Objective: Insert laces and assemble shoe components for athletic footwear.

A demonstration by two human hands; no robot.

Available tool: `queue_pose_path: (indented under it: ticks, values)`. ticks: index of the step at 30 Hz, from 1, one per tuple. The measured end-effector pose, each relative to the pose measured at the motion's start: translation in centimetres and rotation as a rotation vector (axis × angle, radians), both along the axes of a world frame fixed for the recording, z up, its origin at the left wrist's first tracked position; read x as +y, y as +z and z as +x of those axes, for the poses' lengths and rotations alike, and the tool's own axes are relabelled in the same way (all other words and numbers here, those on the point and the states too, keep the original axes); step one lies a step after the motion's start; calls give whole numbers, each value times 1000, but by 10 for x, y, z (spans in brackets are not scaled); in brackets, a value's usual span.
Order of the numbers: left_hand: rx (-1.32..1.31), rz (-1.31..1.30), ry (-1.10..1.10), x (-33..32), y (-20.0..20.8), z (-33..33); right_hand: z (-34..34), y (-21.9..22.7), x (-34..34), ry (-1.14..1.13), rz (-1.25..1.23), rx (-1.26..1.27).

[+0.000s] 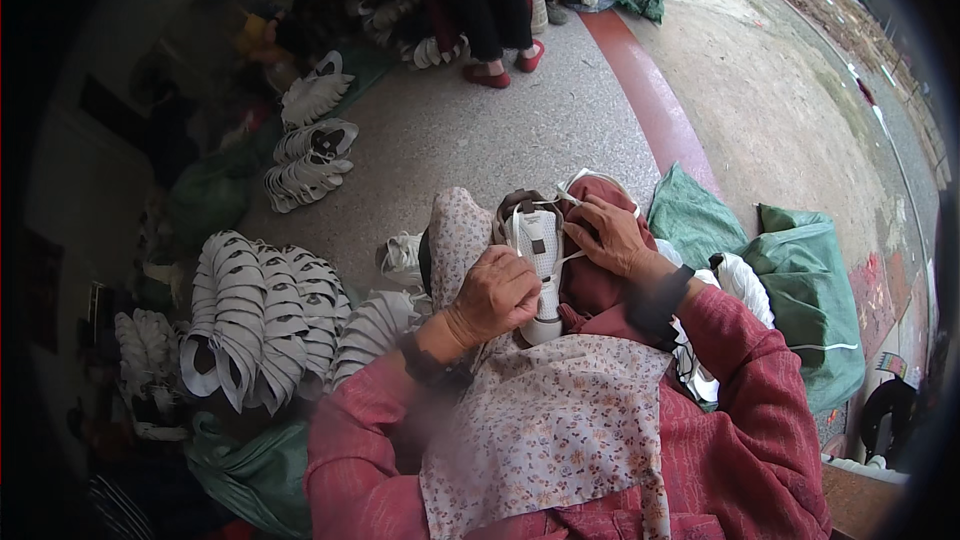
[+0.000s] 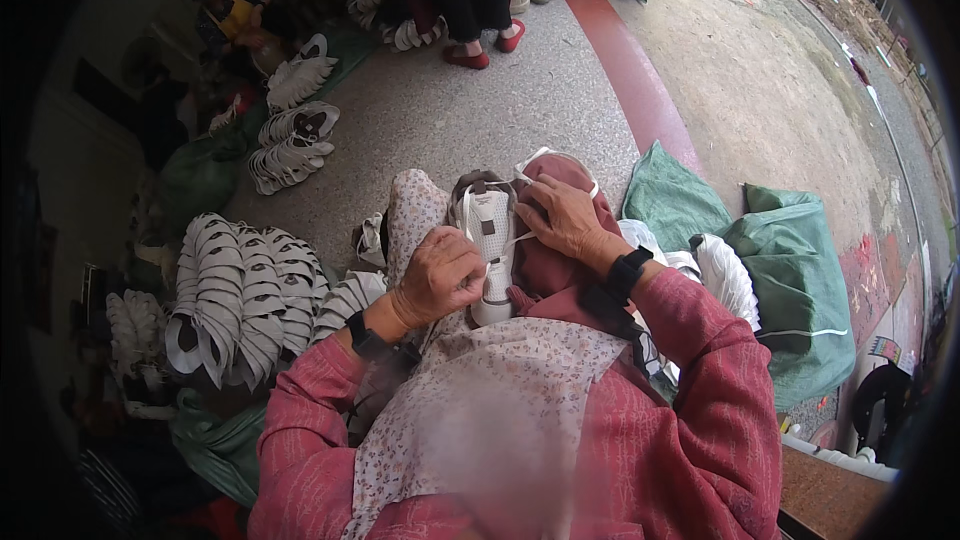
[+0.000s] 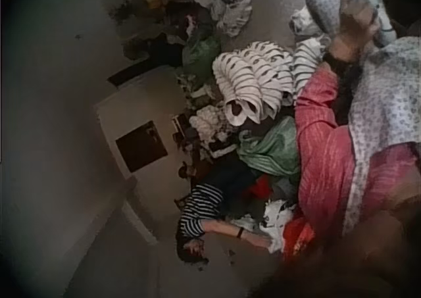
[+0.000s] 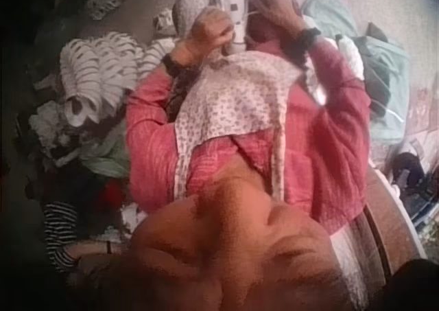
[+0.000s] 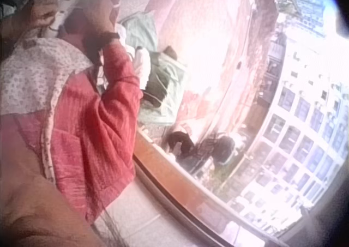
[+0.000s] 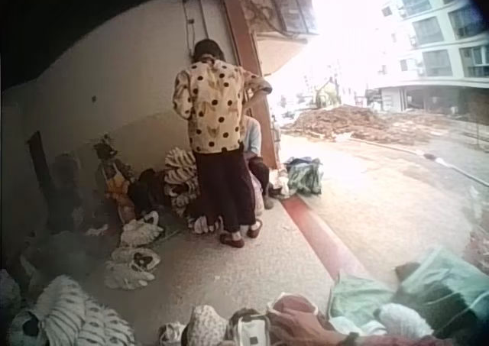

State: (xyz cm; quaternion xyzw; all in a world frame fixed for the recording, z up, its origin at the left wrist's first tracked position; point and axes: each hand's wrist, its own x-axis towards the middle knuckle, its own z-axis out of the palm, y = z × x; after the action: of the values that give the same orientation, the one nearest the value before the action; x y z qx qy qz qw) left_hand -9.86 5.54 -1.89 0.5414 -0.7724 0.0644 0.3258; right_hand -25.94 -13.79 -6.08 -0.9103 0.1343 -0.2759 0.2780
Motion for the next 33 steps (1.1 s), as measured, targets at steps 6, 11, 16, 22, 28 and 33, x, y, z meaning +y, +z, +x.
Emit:
queue_pose_path:
  ticks: [6,11,16,22,28,33]
  values:
    - [-132,-104,120,3,-23,15,4,6,-1,57,75,35]
    - [-83,195,198,10,-29,20,23,33,-11,153,31,84]
    - [69,328,-107,25,-23,48,50,66,23,403,87,264]
    - [215,462,-209,32,-18,41,68,52,21,544,-149,350]
    - [309,523,-271,40,-13,31,70,57,22,533,-147,365]
    - [212,524,-289,43,-12,30,74,73,15,492,-119,420]
